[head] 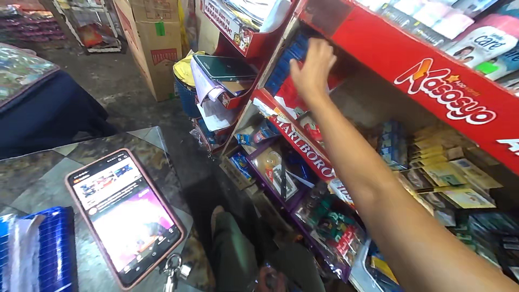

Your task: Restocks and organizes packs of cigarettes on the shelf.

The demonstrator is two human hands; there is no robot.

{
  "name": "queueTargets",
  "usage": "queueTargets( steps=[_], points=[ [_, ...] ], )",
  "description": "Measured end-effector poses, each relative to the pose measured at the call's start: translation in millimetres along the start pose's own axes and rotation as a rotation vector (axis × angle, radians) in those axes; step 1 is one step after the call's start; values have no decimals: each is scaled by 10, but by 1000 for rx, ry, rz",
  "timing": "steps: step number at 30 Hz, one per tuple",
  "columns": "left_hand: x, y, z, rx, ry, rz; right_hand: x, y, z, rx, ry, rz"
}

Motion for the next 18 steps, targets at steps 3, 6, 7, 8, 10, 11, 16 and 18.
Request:
queueTargets(
  steps=[3, 6, 7, 8, 10, 11, 16, 18],
  points=[
    [-72, -67, 240, 24, -147, -20, 148, -401, 127, 108, 335, 249],
    [-42, -56, 117, -3, -36, -13, 144, -645, 83, 348, 440, 375],
    [-62, -69, 142, -4, -63, -32, 121, -675, 61, 400, 451, 378],
    [-90, -86, 197, 1, -96, -37, 102, -689, 53, 424, 461, 382],
    [-224, -171, 494, 46, -188, -52, 75, -683, 57, 410, 475, 371],
    [-271, -201, 601, 67, -204, -50, 74, -647, 70, 372, 486, 320],
    [-314, -215, 666, 26, -114, -9, 65, -380, -27, 254, 298, -41],
    [-315, -220, 674, 22, -126, -16, 12, -350, -115, 223, 179, -60]
  ],
)
Point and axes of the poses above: each hand's wrist, its own x-axis away from the middle knuckle, its own y-axis out of the back of the hand, z = x × y, the point moved 4 cm from there along -x, towards the middle knuckle, and after that the axes turned 11 degrees about -z, right-handed, at the moved point
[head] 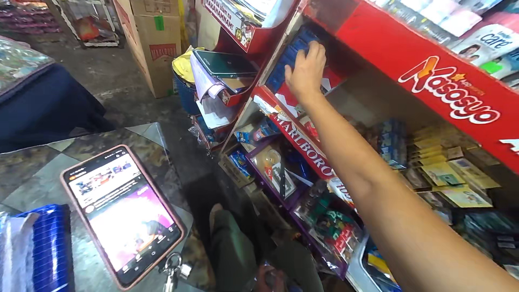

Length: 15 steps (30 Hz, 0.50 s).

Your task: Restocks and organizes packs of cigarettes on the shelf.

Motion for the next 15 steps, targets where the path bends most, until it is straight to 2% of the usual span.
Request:
queueTargets(
  steps=[4, 7, 9, 11, 14, 15],
  points=[
    [-8, 12, -18, -7, 0, 17, -69, -29, -99, -102, -65, 59],
    [16, 13, -42, 8, 4, 12, -63, 53, -95, -152, -94, 0],
    [51, 16, -68, 16, 15, -9, 55, 231, -16, -190, -69, -62],
    [66, 26, -91, 27, 10, -20, 329, 519, 125, -315, -20, -47],
    [166, 83, -211, 60, -87, -11, 1219, 980, 395, -533, 15, 215],
    [281, 150, -486, 22, 25, 7, 1645, 1066, 447, -575, 16, 404]
  ],
)
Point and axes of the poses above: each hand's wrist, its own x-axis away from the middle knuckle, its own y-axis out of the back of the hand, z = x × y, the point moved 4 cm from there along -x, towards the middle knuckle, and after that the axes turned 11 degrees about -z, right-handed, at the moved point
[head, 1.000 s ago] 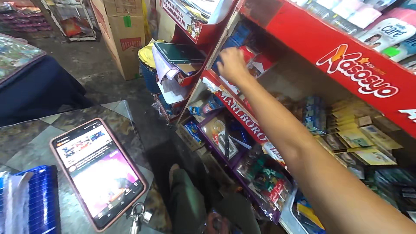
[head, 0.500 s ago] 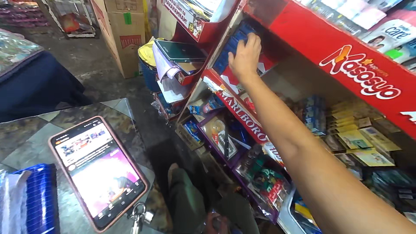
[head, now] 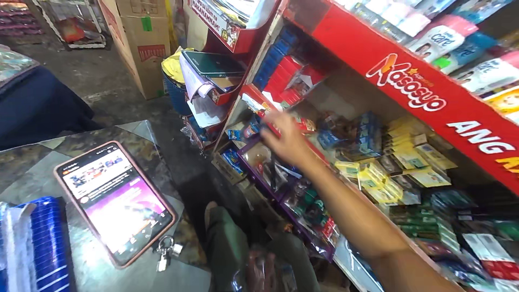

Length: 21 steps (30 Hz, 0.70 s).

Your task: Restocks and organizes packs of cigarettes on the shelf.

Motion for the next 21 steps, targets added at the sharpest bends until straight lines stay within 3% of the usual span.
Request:
queueTargets(
  steps=[1, 2, 5, 7, 10, 13, 16, 18, 21],
  points=[
    [96, 58, -387, -45, 310, 54, 424, -136, 7, -43, -61, 232],
    [124, 60, -439, -11, 319, 19, 837, -247, -3, -86, -131, 475],
    [-94, -77, 217, 265, -37, -76, 1940, -379, -125, -156, -340, 922],
    [-54, -94, 235, 320, -49, -50, 2467, -291, -192, -206, -596, 1046],
    [101, -170, 103, 341, -93, -13, 2963, -46, -151, -523, -947, 872],
    [297, -233, -30, 323, -255, 80, 3247, 188, -96, -751, -1036, 627],
    [485, -268, -218, 297, -381, 178, 3262, 495, -114, -720, -771, 353],
    [539, -261, -377, 327, -447, 233, 3110, 823, -45, -484, -599, 117],
    [444, -200, -457, 600, -328, 261, 2940, 1194, 34, -109, -439, -289]
  ],
)
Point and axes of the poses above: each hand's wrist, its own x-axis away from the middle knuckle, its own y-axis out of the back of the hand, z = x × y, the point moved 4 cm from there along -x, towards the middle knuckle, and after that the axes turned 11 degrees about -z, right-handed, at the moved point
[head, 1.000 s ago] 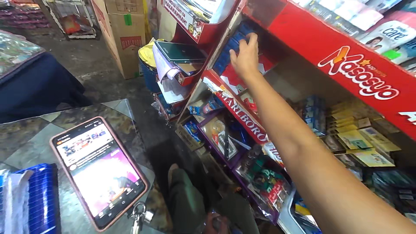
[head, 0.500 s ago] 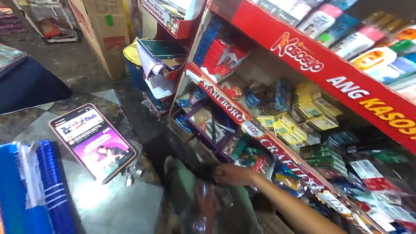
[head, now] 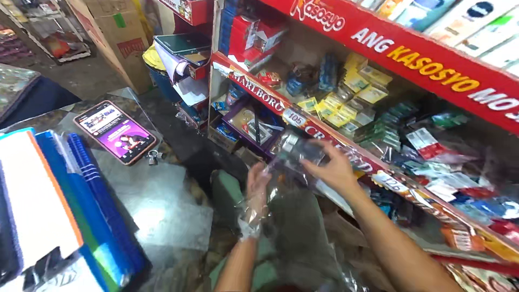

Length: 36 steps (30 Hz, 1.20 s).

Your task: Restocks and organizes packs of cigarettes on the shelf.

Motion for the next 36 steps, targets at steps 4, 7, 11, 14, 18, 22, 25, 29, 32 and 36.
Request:
queueTargets(
  steps=[4, 7, 11, 14, 18, 22, 25, 29, 32, 36],
  points=[
    [-163, 140, -129, 360, 171, -93, -52, 183, 126, 94, 198, -241],
    [-56, 81, -299, 86, 44, 28, 52, 157, 142, 99, 226, -249],
    [179, -315, -365, -143, -14, 158, 401, -130, 236, 113, 450, -219],
    [225, -391, -274, -177, -163, -34, 567, -273, 290, 55, 421, -214],
    [176, -165, -217, -323, -427, -137, 540, -204, 299, -109, 132, -5],
    [132, -44, -201, -288, -455, -129, 393, 2, 241, -341, -203, 220],
    [172, -106, -150, -258, -346, -26, 289, 124, 143, -525, -325, 296],
    [155, -160, -221, -324, -318, 23, 289, 101, -75, -731, -409, 260],
    [148, -153, -266, -279, -361, -16, 297, 42, -165, -772, -431, 213],
    [110, -146, -137, -85, -150, 96, 273, -41, -120, -620, -334, 308]
  ],
)
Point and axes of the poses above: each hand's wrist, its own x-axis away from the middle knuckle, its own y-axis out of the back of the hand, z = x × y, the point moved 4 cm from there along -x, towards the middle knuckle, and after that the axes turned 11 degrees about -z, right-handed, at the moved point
